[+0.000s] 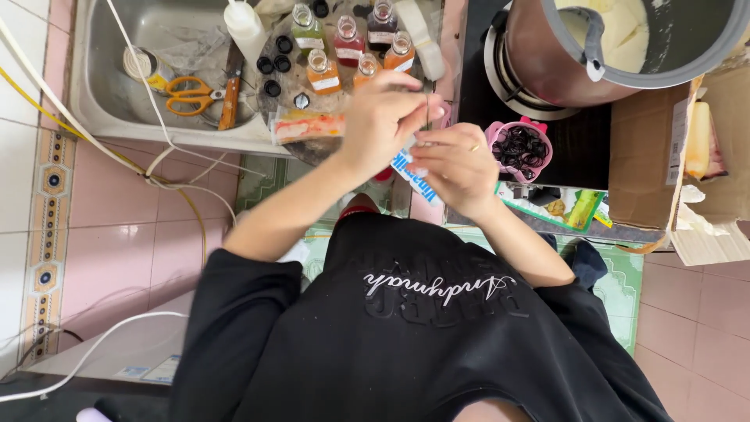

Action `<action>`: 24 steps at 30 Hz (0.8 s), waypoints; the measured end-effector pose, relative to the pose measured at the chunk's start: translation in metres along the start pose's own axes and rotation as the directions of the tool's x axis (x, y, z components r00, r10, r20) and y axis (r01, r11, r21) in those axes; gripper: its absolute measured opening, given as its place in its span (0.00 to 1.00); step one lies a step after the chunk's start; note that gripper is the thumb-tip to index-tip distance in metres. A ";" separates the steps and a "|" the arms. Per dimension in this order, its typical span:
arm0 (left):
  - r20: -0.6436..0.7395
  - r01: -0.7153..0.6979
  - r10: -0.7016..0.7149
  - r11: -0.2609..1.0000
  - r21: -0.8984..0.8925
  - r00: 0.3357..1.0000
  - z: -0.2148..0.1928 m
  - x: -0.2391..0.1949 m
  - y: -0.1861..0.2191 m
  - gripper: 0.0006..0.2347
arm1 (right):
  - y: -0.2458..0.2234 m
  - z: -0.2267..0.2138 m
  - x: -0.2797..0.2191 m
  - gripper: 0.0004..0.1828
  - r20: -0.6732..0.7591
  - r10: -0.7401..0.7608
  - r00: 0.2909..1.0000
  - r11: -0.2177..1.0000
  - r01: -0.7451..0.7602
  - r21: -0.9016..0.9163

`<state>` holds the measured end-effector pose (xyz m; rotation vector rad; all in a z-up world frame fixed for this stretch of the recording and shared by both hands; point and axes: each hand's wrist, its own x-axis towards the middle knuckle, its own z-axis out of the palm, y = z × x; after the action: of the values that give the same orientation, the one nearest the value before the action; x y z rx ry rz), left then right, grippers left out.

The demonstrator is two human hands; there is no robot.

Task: The person prepares small plastic tubes filled with a creamy white liquid, adding flavored syrups and tying the ends of the tubes with pink rubber bands.

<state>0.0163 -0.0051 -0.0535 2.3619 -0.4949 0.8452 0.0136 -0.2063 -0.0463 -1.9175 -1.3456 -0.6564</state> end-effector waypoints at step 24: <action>0.510 0.059 0.103 0.954 -0.293 0.854 -0.015 0.011 0.020 0.03 | 0.011 -0.072 0.052 0.14 0.442 -0.392 0.807 0.786 0.543 -0.294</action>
<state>0.0069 -0.0126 -0.0285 2.2781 -0.8068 0.0970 0.0400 -0.2343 0.0344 -2.1003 -2.1166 -0.9229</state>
